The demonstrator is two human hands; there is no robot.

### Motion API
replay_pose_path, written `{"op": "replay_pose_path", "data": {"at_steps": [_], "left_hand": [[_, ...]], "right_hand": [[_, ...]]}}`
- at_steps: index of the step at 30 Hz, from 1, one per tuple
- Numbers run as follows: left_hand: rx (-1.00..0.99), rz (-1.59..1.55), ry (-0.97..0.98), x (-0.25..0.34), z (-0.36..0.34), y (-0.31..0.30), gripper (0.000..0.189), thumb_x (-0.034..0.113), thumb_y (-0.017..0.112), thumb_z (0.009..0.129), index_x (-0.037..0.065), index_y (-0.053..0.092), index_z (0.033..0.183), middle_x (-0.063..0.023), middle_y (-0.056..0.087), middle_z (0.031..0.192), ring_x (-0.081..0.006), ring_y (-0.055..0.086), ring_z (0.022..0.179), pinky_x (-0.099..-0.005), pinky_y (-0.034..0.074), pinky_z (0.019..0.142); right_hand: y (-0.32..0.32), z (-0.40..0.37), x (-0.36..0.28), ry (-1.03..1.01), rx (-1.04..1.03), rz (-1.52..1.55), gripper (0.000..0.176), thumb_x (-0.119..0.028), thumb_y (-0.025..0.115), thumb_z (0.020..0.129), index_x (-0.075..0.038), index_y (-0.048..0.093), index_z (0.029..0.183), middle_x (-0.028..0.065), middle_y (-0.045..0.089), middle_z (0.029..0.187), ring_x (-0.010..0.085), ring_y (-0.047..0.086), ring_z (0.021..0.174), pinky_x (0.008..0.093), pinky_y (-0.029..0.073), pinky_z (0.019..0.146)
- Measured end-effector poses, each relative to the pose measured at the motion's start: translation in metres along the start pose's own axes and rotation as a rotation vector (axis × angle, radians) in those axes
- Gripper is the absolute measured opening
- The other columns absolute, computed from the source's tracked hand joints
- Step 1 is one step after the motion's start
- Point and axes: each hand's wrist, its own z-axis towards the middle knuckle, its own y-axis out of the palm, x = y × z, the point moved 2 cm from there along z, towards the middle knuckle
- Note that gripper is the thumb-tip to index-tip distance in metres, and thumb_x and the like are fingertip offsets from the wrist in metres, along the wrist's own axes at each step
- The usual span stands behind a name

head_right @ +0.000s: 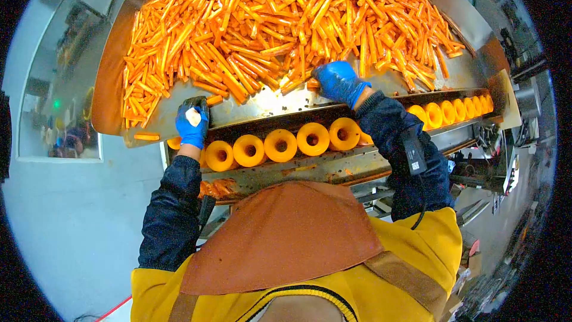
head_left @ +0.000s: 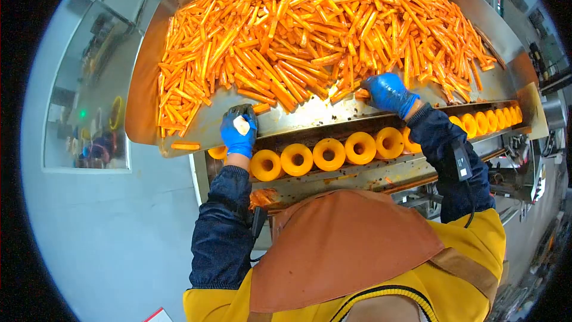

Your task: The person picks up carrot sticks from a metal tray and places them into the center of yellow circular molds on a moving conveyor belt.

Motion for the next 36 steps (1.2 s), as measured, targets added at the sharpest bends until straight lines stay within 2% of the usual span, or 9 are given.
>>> {"op": "replay_pose_path", "data": {"at_steps": [3,7,11,14,22,26,27,30,36], "left_hand": [[0.049,-0.005,0.007,0.0,0.001,0.002,0.022,0.028,0.057,0.086,0.012,0.071,0.086,-0.0128,0.068,0.085,-0.0348,0.063,0.081,-0.0427,0.05,0.074],[0.014,0.008,-0.002,-0.002,-0.001,0.003,0.017,0.024,0.058,0.084,0.013,0.071,0.084,-0.0118,0.068,0.086,-0.0338,0.063,0.081,-0.0423,0.051,0.075],[0.022,-0.013,0.019,-0.002,0.0,0.004,0.015,0.023,0.059,0.083,0.014,0.071,0.084,-0.0108,0.068,0.086,-0.0332,0.063,0.082,-0.0424,0.051,0.075],[0.013,0.02,-0.042,-0.002,-0.001,0.005,0.015,0.023,0.059,0.083,0.013,0.07,0.083,-0.0111,0.068,0.085,-0.0331,0.063,0.081,-0.0424,0.051,0.075],[0.009,-0.019,-0.003,0.002,0.001,0.002,0.016,0.024,0.06,0.084,0.012,0.071,0.085,-0.0116,0.068,0.086,-0.0337,0.063,0.081,-0.042,0.051,0.075],[0.036,-0.004,0.027,-0.004,0.0,0.005,0.016,0.023,0.06,0.084,0.012,0.071,0.085,-0.0119,0.068,0.086,-0.0338,0.063,0.082,-0.0422,0.051,0.075],[0.041,-0.004,0.038,0.0,0.001,0.001,0.016,0.024,0.06,0.084,0.012,0.071,0.085,-0.0119,0.068,0.086,-0.0338,0.063,0.082,-0.0423,0.051,0.075],[-0.04,0.029,-0.008,0.008,0.001,-0.006,0.016,0.023,0.06,0.084,0.012,0.071,0.085,-0.0116,0.068,0.087,-0.0338,0.063,0.081,-0.0425,0.051,0.075],[0.049,0.014,0.013,0.001,0.0,0.0,0.021,0.027,0.057,0.087,0.011,0.071,0.084,-0.0131,0.068,0.084,-0.0352,0.062,0.079,-0.0435,0.05,0.073]], "right_hand": [[-0.016,-0.008,0.008,0.093,0.13,0.134,0.029,-0.025,0.068,0.078,-0.01,0.067,0.103,0.0194,0.067,0.094,0.0304,0.067,0.088,0.0407,0.053,0.077],[-0.032,-0.04,0.001,0.211,0.463,1.192,0.028,-0.007,0.07,0.08,-0.004,0.062,0.107,0.0043,0.065,0.097,0.0139,0.06,0.087,0.0302,0.051,0.082],[0.008,-0.075,-0.068,0.143,0.27,1.816,0.036,-0.009,0.07,0.082,-0.005,0.058,0.115,0.0006,0.062,0.105,0.0114,0.056,0.097,0.0292,0.047,0.088],[0.039,-0.078,-0.092,0.337,0.034,1.267,0.03,-0.008,0.07,0.081,-0.004,0.064,0.11,0.0025,0.066,0.098,0.0106,0.058,0.09,0.029,0.048,0.085],[0.026,-0.083,-0.108,0.272,0.485,1.42,0.026,-0.003,0.065,0.083,-0.002,0.064,0.109,0.0055,0.066,0.102,0.0109,0.057,0.092,0.0293,0.048,0.085],[0.021,-0.075,-0.116,0.232,0.588,0.964,0.015,-0.007,0.067,0.081,-0.005,0.066,0.096,0.0135,0.068,0.087,0.0231,0.065,0.075,0.0332,0.052,0.071],[0.014,-0.076,-0.112,0.28,0.57,0.857,0.011,-0.016,0.068,0.08,-0.007,0.066,0.086,0.0183,0.065,0.079,0.0341,0.065,0.072,0.0391,0.052,0.066],[0.027,-0.08,-0.097,0.262,0.216,0.566,0.018,-0.026,0.067,0.079,-0.008,0.064,0.079,0.0197,0.065,0.079,0.0378,0.064,0.075,0.0437,0.051,0.065],[0.056,-0.073,-0.109,0.243,0.153,0.591,0.021,-0.028,0.067,0.077,-0.007,0.064,0.082,0.0194,0.066,0.082,0.0352,0.065,0.077,0.0419,0.052,0.068]]}}
